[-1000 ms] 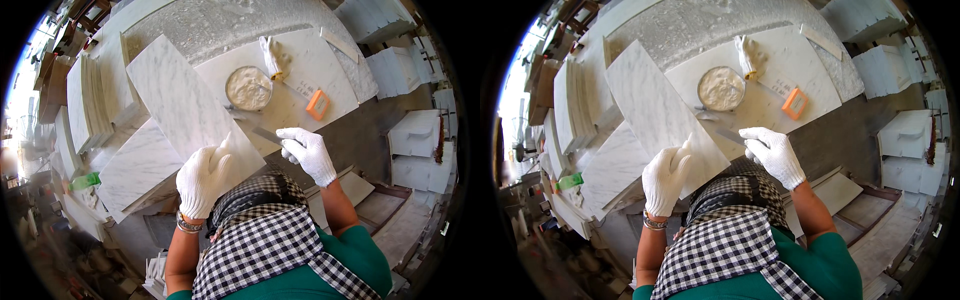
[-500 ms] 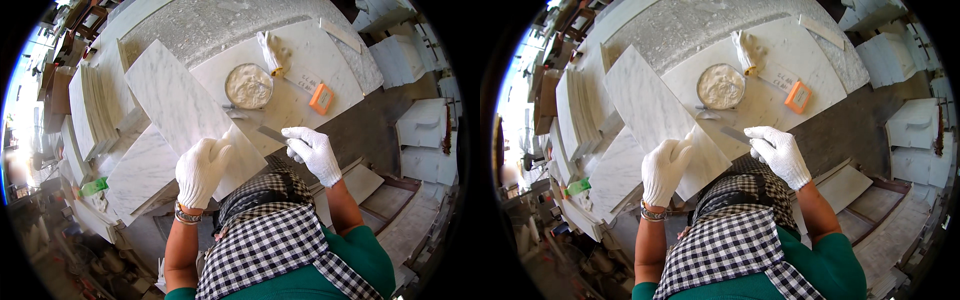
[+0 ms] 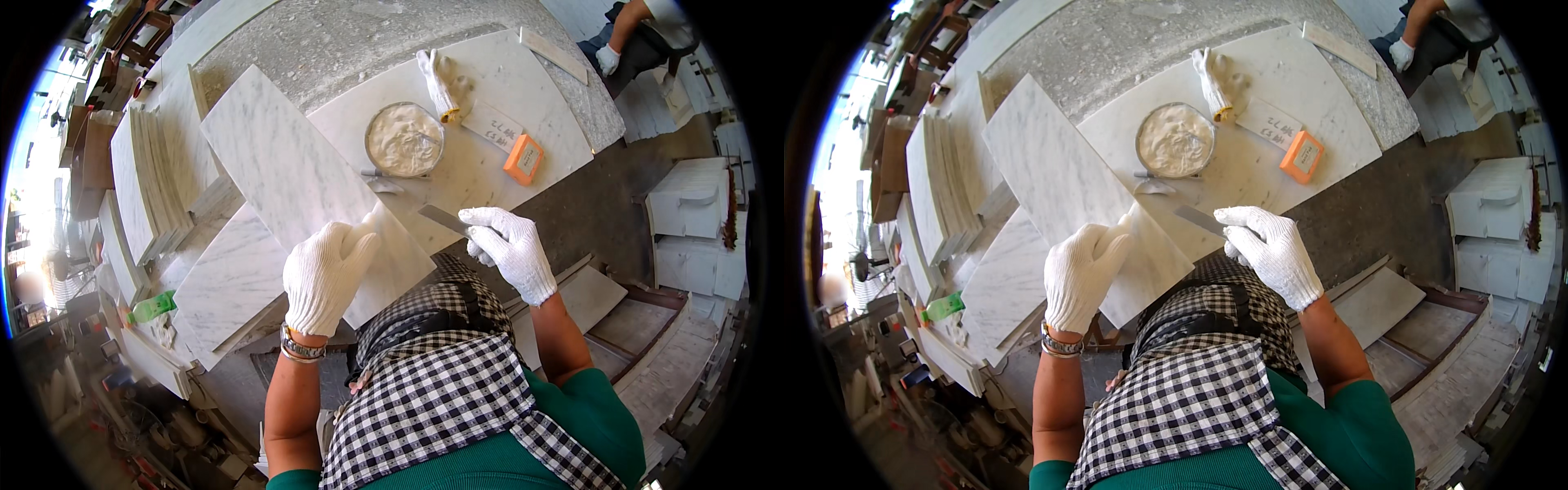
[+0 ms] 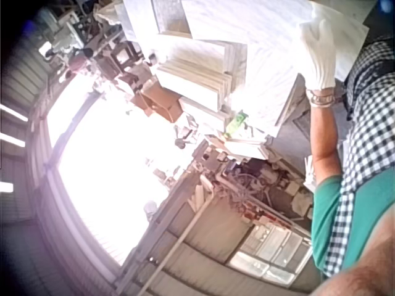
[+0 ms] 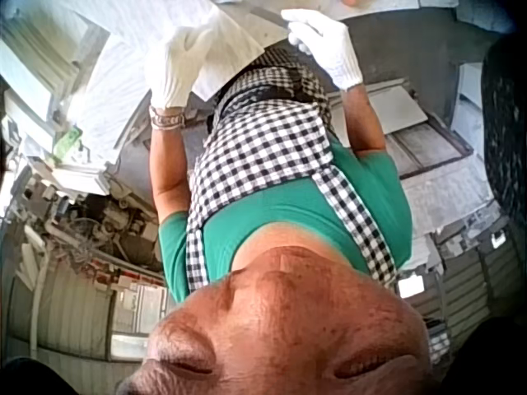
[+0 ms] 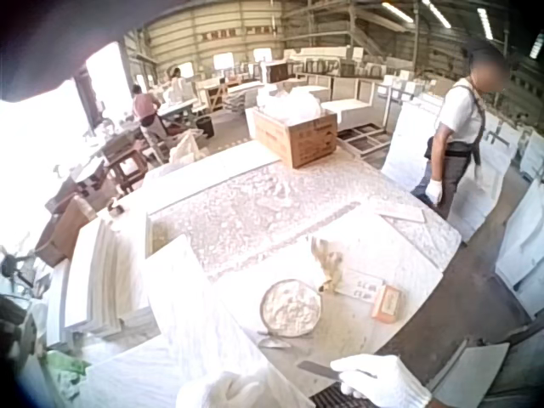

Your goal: The person uses a metal scraper to remove excess paste from the surface of a white marble slab, then uses an orange sponge to wipe the slab clean. The person repeats this process on multiple slabs, handling them one at a time.

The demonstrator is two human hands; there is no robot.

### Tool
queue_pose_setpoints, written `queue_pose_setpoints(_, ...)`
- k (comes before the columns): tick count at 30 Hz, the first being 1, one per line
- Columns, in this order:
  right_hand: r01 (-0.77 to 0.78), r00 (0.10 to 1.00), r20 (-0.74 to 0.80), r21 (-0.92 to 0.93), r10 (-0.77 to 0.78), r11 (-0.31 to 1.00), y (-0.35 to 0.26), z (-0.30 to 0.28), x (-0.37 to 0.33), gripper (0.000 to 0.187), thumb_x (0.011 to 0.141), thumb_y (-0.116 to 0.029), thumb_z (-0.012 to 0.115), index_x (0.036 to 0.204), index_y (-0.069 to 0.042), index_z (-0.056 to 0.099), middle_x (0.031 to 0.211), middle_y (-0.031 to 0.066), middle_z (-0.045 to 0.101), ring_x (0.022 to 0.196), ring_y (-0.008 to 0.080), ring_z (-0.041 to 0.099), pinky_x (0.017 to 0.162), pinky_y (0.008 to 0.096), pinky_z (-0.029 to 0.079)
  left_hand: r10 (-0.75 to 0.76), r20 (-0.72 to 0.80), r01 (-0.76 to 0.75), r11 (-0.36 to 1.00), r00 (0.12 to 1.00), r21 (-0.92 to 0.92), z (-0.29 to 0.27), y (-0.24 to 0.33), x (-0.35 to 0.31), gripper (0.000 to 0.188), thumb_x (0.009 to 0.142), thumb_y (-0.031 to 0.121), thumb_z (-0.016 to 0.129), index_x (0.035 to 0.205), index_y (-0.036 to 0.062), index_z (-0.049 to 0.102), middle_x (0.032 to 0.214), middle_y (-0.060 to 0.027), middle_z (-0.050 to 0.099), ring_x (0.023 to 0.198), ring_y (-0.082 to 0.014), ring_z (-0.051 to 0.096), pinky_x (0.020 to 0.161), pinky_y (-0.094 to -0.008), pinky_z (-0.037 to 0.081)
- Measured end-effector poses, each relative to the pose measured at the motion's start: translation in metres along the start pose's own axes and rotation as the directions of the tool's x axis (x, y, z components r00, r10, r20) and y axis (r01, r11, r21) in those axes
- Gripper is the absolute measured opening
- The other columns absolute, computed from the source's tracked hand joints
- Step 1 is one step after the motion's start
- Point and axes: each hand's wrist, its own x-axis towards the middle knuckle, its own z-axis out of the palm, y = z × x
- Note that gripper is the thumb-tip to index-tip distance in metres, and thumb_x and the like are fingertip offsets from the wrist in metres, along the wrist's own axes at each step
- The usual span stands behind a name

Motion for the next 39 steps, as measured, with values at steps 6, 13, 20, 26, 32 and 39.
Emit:
queue_pose_setpoints(6,-0.006,1.000,-0.005,0.005,0.006,1.000,0.0020,0.0011,-0.0010,0.027,0.099,-0.004,0.058,0.121,0.001,0.073,0.084,0.0064,0.071,0.074,0.0085,0.064,0.068,0.0257,0.054,-0.009,0.013,0.009,1.000,1.000,0.018,-0.0006,0.0009,0.0018,0.035,0.087,0.041,0.077,0.090,0.0067,0.073,0.073,-0.0145,0.071,0.069,-0.0349,0.071,0.063,-0.0425,0.054)
queue_pose_setpoints(13,-0.017,1.000,-0.005,-0.010,0.017,1.000,0.0008,0.0014,-0.0022,0.027,0.099,-0.004,0.058,0.121,0.001,0.073,0.084,0.0064,0.071,0.074,0.0082,0.063,0.067,0.0254,0.053,0.029,-0.007,-0.029,0.999,1.000,0.027,0.0013,-0.0014,0.0020,0.036,0.087,0.042,0.077,0.088,0.0059,0.072,0.071,-0.0146,0.071,0.067,-0.0340,0.071,0.061,-0.0420,0.053)
queue_pose_setpoints(20,-0.024,1.000,-0.011,-0.017,0.023,1.000,0.0010,0.0019,-0.0030,0.026,0.100,-0.005,0.059,0.122,-0.001,0.073,0.083,0.0058,0.071,0.072,0.0074,0.062,0.066,0.0251,0.053,0.024,-0.001,-0.024,1.000,1.000,0.015,0.0005,-0.0004,0.0026,0.034,0.088,0.039,0.075,0.091,0.0044,0.075,0.069,-0.0141,0.069,0.062,-0.0293,0.069,0.059,-0.0381,0.052)
queue_pose_setpoints(26,-0.027,1.000,-0.013,-0.011,0.027,1.000,0.0007,0.0024,-0.0028,0.026,0.100,-0.005,0.059,0.122,-0.001,0.073,0.083,0.0057,0.071,0.072,0.0071,0.061,0.066,0.0249,0.052,0.023,0.001,-0.023,1.000,1.000,0.016,0.0004,-0.0009,0.0029,0.033,0.089,0.037,0.075,0.093,0.0038,0.076,0.068,-0.0133,0.069,0.059,-0.0272,0.068,0.059,-0.0362,0.051)
queue_pose_setpoints(32,-0.027,0.999,-0.018,-0.011,0.027,1.000,0.0014,0.0026,-0.0020,0.026,0.100,-0.005,0.059,0.121,-0.001,0.073,0.082,0.0054,0.071,0.071,0.0068,0.061,0.065,0.0245,0.052,0.023,-0.008,-0.023,1.000,1.000,0.005,0.0011,-0.0025,0.0012,0.036,0.088,0.041,0.076,0.090,0.0047,0.074,0.069,-0.0138,0.070,0.064,-0.0312,0.070,0.060,-0.0397,0.052)
queue_pose_setpoints(39,-0.027,0.999,-0.024,-0.021,0.027,0.999,0.0004,0.0027,-0.0016,0.025,0.100,-0.006,0.060,0.121,-0.002,0.074,0.081,0.0048,0.071,0.068,0.0060,0.059,0.063,0.0240,0.051,-0.016,0.049,0.016,1.000,0.999,-0.002,-0.0019,-0.0006,0.0018,0.037,0.088,0.043,0.075,0.090,0.0057,0.074,0.073,-0.0147,0.071,0.067,-0.0334,0.071,0.062,-0.0415,0.053)
